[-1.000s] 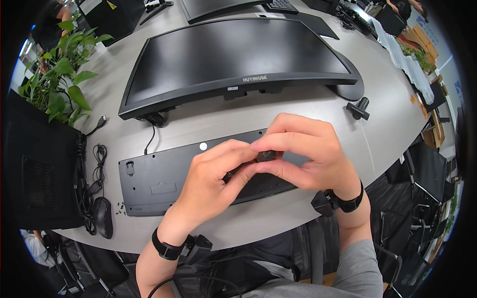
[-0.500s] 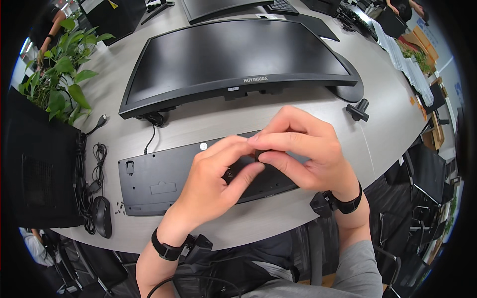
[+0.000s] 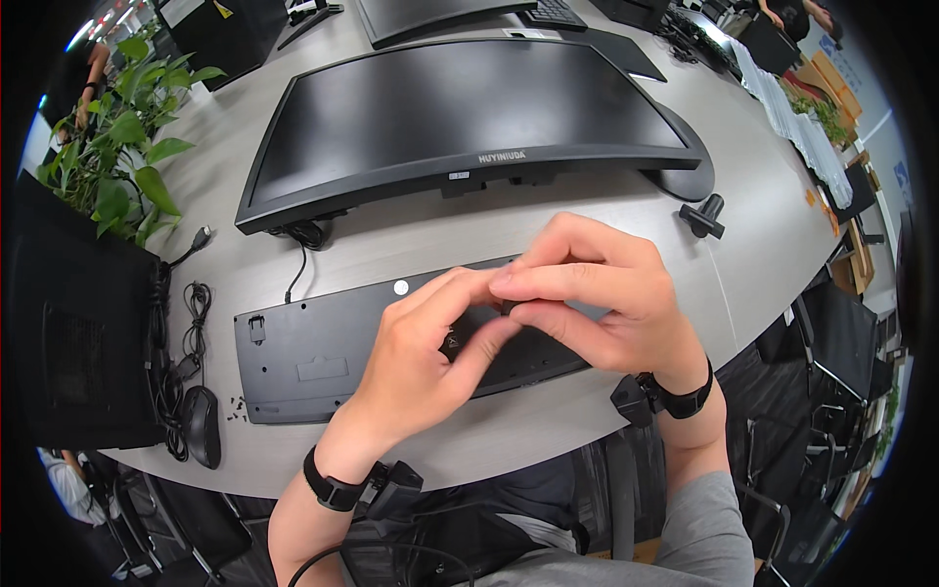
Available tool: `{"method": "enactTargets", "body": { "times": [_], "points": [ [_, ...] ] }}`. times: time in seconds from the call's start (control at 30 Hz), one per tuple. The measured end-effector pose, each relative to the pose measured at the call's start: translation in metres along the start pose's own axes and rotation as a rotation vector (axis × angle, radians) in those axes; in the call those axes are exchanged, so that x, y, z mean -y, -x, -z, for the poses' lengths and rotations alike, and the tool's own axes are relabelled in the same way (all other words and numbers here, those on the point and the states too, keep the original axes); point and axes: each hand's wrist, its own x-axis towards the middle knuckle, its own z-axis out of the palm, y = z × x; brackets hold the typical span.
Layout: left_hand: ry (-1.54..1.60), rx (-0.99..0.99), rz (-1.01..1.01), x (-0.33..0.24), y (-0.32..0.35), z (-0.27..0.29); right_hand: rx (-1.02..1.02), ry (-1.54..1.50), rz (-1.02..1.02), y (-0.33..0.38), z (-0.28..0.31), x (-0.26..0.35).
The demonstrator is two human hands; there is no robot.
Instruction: Use a screwdriver to remove screws from the back of a computer keyboard.
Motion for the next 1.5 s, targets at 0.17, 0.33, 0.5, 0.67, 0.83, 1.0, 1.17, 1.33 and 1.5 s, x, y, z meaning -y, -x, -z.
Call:
{"method": "enactTargets", "body": {
  "times": [0.17, 0.33, 0.5, 0.67, 0.83, 1.0, 1.17, 1.33, 1.5],
  "points": [
    [-0.075, 0.093, -0.029, 0.0, -0.002, 0.007, -0.027, -0.06, -0.097, 0.002, -0.005, 0.007],
    [-0.102, 0.097, 0.062, 0.002, 0.002, 0.008, -0.003, -0.086, -0.094, 0.001, 0.001, 0.005],
    [0.005, 0.045, 0.061, 0.002, 0.002, 0.002, 0.005, -0.101, -0.009, -0.001, -0.002, -0.004],
    [-0.058, 0.014, 0.002, 0.003, -0.003, 0.008, 0.023, -0.116, -0.116, 0.003, -0.001, 0.006],
    [-0.062, 0.034, 0.024, 0.007, -0.003, 0.011, 0.0, -0.119, -0.073, 0.001, -0.003, 0.004],
    [-0.099, 0.075, 0.029, 0.006, 0.0, 0.015, 0.014, -0.09, -0.035, -0.002, -0.006, -0.003],
    [0.03, 0.013, 0.051, 0.005, 0.001, 0.003, 0.074, -0.067, -0.134, 0.0, 0.003, 0.002],
    [-0.01, -0.062, 0.001, 0.007, -0.002, 0.003, 0.034, -0.062, -0.032, 0.001, -0.003, -0.001],
    [-0.03, 0.017, 0.017, 0.004, -0.001, 0.01, 0.014, -0.042, -0.005, 0.0, -0.003, -0.001]
  ]
}}
